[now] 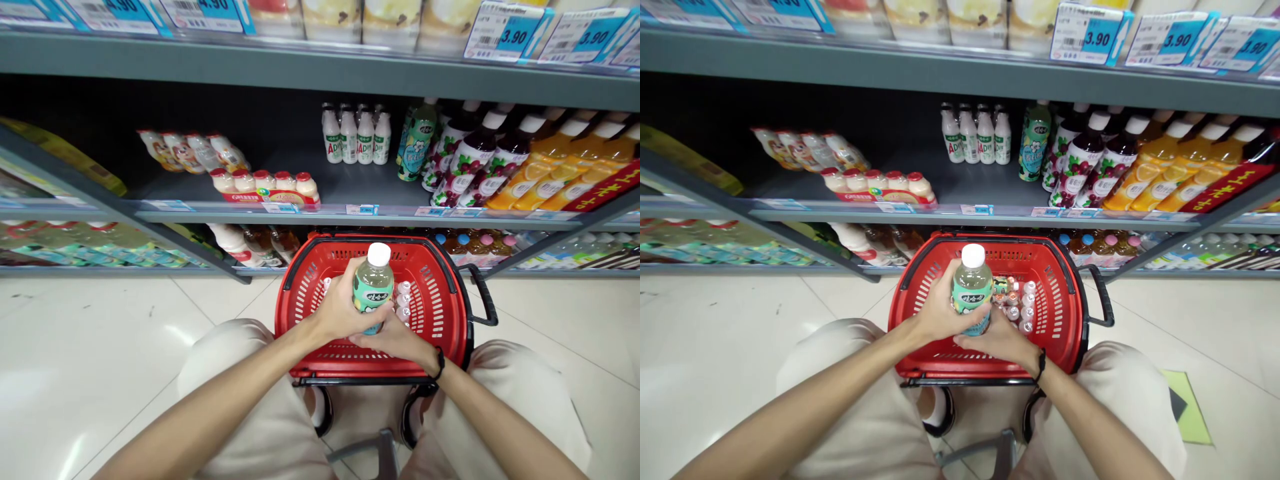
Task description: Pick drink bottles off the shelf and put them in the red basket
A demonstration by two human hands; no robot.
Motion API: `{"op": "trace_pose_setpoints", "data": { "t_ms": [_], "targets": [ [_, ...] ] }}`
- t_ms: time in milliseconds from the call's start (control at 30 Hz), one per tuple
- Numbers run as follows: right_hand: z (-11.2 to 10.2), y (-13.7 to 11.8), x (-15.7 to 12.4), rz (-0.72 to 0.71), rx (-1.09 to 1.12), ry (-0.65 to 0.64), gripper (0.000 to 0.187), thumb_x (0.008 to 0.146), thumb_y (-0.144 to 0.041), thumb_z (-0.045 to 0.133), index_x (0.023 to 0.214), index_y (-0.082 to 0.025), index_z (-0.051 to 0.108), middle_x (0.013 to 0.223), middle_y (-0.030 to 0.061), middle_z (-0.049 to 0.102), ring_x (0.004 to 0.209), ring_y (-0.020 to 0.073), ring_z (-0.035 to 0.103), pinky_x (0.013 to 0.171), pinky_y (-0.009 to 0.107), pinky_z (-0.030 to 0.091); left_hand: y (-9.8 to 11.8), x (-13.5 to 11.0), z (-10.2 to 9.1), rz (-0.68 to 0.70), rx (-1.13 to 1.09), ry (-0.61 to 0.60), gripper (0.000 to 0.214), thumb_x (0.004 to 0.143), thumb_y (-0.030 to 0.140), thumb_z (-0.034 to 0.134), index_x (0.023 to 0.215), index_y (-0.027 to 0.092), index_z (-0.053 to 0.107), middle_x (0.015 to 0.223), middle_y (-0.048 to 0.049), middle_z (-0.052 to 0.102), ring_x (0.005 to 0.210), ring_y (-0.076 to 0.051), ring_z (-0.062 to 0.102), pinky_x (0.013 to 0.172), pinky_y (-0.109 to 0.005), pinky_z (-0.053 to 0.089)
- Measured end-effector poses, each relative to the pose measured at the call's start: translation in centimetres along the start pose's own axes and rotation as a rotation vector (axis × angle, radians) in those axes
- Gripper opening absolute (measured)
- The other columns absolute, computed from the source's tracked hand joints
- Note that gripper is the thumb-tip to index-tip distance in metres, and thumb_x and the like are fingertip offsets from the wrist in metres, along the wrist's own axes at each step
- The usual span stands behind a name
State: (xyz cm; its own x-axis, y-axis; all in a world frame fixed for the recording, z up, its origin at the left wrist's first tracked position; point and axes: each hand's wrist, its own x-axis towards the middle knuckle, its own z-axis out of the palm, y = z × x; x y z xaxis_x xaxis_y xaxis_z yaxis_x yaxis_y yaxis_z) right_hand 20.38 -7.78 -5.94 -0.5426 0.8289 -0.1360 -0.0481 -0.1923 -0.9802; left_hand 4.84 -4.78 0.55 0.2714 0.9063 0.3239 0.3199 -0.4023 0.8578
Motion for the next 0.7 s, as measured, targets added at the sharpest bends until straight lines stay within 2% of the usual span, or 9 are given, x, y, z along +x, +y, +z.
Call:
{"op": "trace_pose_setpoints", "data": {
  "t_ms": [400,567,700],
  "targets": [
    [0.0,0.1,-0.1,0.000,0.021,0.003,0.062,0.074,-0.023,0.087,0.132,-0.018,0.067,0.126,0.0079,0.070,0.105,0.0215,0.070,0.105,0.039,0.055,0.2,0.1,0.0,-0.010,0.017,0.000,0.053,0.075,0.034,0.079,0.117,0.019,0.048,0.094,-0.0015,0.068,0.075,-0.015,0.065,0.071,-0.026,0.052],
    [-0.3,0.7,0.0,-0.009,0.006,0.013,0.070,0.074,-0.024,0.088,0.138,-0.019,0.060,0.126,0.0082,0.069,0.116,0.0240,0.066,0.107,0.040,0.053,0.1,0.3,0.0,-0.102,-0.031,0.027,0.052,0.077,0.037,0.081,0.116,0.019,0.051,0.093,-0.0023,0.068,0.078,-0.016,0.064,0.073,-0.027,0.051],
    [-0.4,0.0,-0.1,0.010,-0.049,0.055,0.066,0.080,-0.034,0.085,0.137,-0.018,0.054,0.126,0.0093,0.068,0.112,0.0229,0.067,0.102,0.039,0.054,-0.9,1.3,-0.1,-0.267,-0.235,0.176,0.047,0.081,0.043,0.081,0.112,0.018,0.057,0.096,-0.0037,0.068,0.082,-0.017,0.064,0.075,-0.027,0.052]
  ]
}}
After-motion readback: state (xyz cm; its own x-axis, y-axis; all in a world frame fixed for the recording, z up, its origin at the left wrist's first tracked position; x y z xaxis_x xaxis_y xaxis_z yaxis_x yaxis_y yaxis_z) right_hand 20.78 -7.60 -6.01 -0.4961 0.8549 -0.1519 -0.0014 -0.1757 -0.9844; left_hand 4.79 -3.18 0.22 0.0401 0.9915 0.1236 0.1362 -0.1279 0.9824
